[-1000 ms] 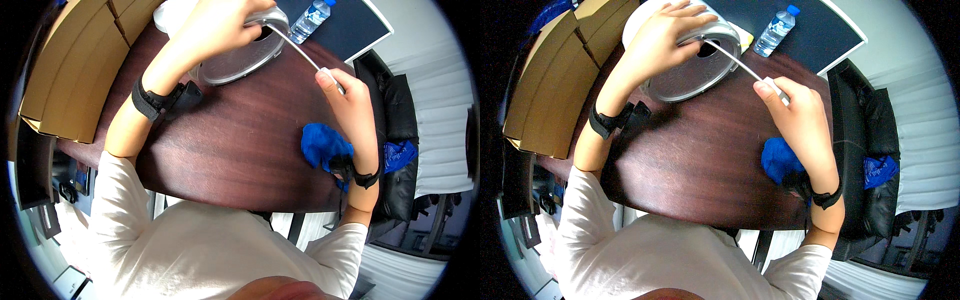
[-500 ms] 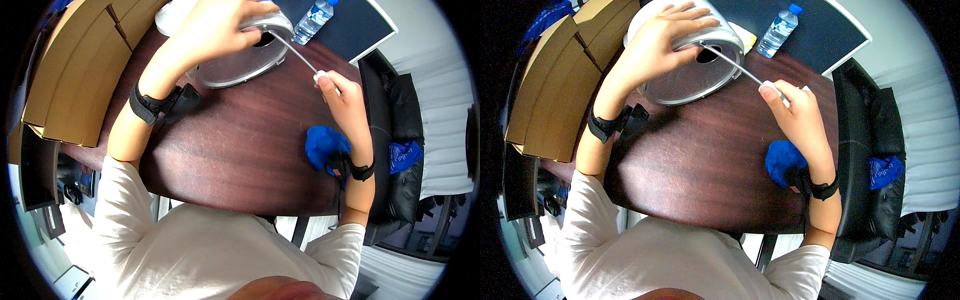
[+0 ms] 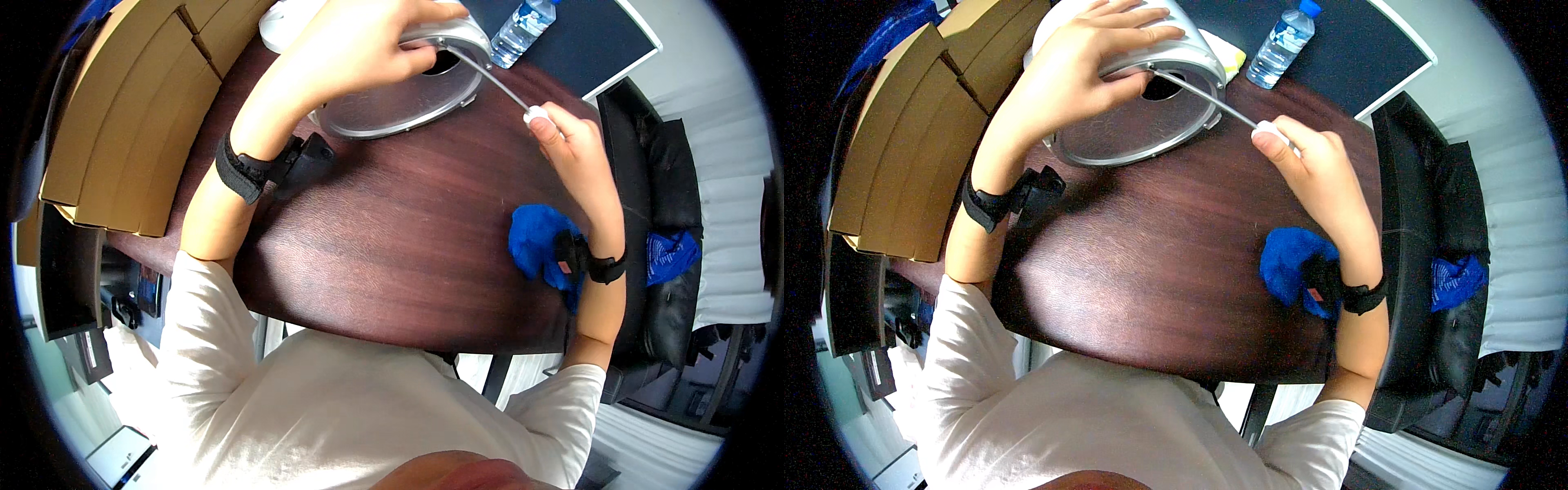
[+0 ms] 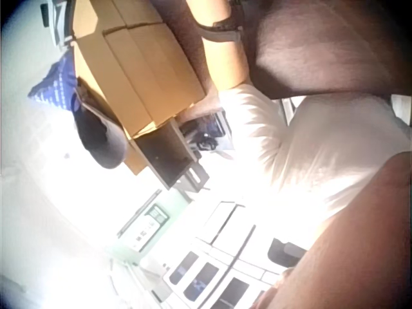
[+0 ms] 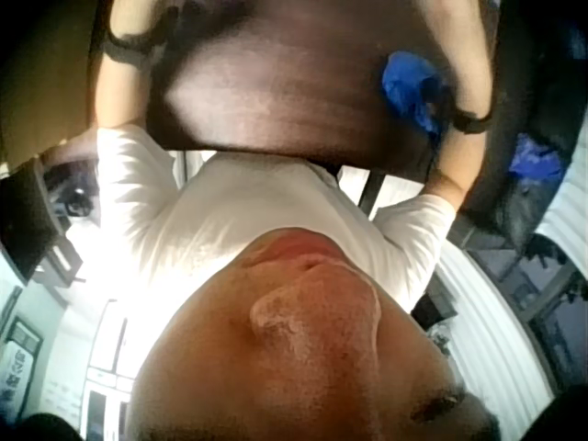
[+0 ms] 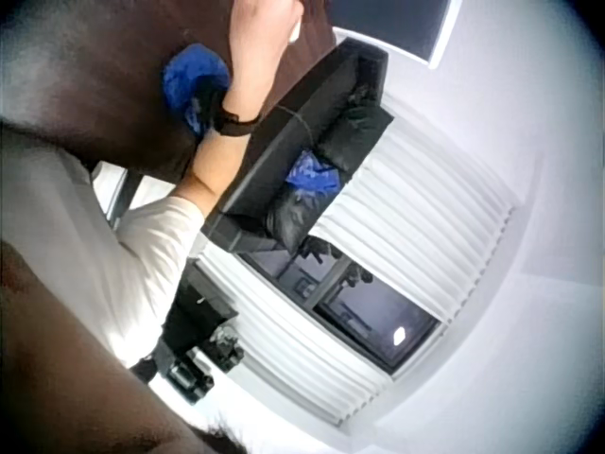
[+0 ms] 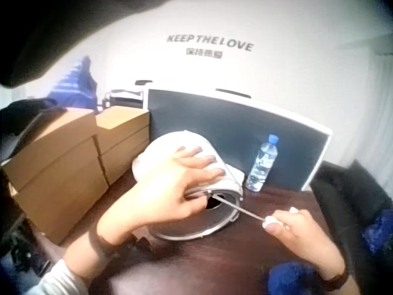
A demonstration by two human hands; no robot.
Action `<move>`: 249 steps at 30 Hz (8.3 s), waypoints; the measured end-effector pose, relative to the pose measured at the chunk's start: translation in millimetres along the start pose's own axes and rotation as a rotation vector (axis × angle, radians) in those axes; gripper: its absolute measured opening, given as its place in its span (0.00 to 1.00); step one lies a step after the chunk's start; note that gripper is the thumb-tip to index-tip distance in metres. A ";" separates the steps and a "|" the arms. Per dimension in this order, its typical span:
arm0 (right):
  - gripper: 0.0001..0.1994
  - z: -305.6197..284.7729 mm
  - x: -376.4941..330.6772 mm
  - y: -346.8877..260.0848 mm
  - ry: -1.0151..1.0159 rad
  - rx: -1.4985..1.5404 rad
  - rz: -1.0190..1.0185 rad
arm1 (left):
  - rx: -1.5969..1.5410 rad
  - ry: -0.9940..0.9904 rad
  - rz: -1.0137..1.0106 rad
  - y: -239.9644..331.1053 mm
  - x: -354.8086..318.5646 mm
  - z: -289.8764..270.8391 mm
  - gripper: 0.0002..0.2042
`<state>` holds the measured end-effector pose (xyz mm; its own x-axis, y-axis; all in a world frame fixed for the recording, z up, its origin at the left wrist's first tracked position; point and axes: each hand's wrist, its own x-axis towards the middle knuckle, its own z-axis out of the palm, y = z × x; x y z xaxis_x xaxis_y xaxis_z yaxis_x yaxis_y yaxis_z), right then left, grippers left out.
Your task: The person uses a screwdriver to tighten screws on the bottom of a white cylindrical appliance, then wipes the surface with a blue cloth. The person places the lid on the appliance and secures it.
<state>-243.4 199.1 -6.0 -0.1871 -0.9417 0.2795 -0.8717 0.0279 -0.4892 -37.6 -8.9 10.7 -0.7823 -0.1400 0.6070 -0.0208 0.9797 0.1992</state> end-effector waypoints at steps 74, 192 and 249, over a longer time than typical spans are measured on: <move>0.18 13.0 -18.4 -31.3 -0.133 0.449 0.369 | 0.115 0.120 0.037 -3.7 -5.5 12.5 0.23; 0.22 53.0 -22.2 -23.0 -0.037 0.245 0.235 | 0.272 0.123 0.092 -9.8 -3.6 14.0 0.24; 0.19 44.5 -33.7 -35.7 0.154 0.125 0.195 | 0.232 0.079 0.073 -2.6 -0.5 12.9 0.26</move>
<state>-185.8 215.0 -34.7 -0.4212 -0.8601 0.2876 -0.7512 0.1532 -0.6420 -45.1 -9.6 0.0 -0.7358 -0.0691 0.6736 -0.1152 0.9931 -0.0240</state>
